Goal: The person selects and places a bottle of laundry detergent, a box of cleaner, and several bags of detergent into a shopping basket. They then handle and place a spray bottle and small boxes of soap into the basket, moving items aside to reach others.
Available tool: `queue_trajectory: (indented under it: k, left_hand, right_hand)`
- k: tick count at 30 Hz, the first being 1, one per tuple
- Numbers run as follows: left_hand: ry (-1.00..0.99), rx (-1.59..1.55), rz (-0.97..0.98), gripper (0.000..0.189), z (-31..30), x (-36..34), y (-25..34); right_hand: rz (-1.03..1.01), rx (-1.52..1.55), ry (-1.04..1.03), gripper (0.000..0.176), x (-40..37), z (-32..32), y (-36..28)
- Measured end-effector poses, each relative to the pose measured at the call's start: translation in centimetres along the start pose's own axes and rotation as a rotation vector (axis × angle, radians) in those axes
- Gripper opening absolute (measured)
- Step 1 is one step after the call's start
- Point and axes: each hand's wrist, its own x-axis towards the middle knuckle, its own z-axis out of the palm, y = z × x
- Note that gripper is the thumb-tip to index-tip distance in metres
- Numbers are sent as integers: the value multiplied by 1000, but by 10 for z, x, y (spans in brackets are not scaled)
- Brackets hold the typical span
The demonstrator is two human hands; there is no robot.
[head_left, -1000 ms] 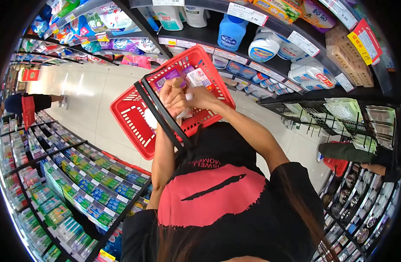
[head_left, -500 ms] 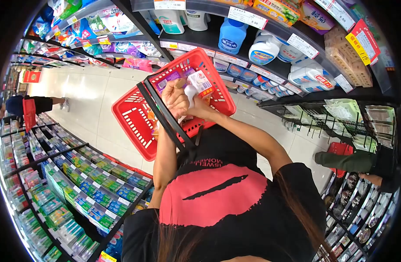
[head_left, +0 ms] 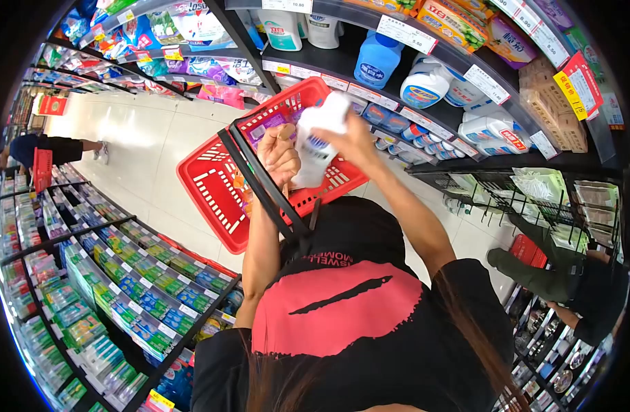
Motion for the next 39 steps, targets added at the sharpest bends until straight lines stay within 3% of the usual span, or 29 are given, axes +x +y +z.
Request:
queue_trajectory:
  k: [4,10,13,14,17,20,23,28,35,39]
  left_hand:
    - [-2,-11,-5,24,-4,-5,2]
    - [-1,3,11,26,-9,-8,4]
    - [11,2,25,27,-9,-9,3]
    - [32,17,40,26,-8,-10,2]
    - [64,21,53,25,-9,-11,4]
    - [23,15,39,25,-10,-9,4]
    - [4,4,29,27,-14,-7,6]
    - [3,11,40,27,-13,-8,10]
    - [-3,8,73,26,-15,-12,15]
    - [-14,25,89,26,-16,-15,19]
  right_hand:
    - [58,77,202,50,16,-59,-32]
    - [147,274,170,55,14,-98,-66]
    - [134,306,206,53,14,-102,-72]
    - [34,328,192,50,13,-102,-79]
    - [-177,168,318,42,14,-100,-91]
    - [-380,-160,402,46,29,-91,-85]
    - [-504,-337,359,49,62,-80,-59]
    - [-513,-413,283,54,117,-57,-12]
    - [-504,-570,188,56,170,-32,3]
    - [-322,-649,158,69,199,-25,12]
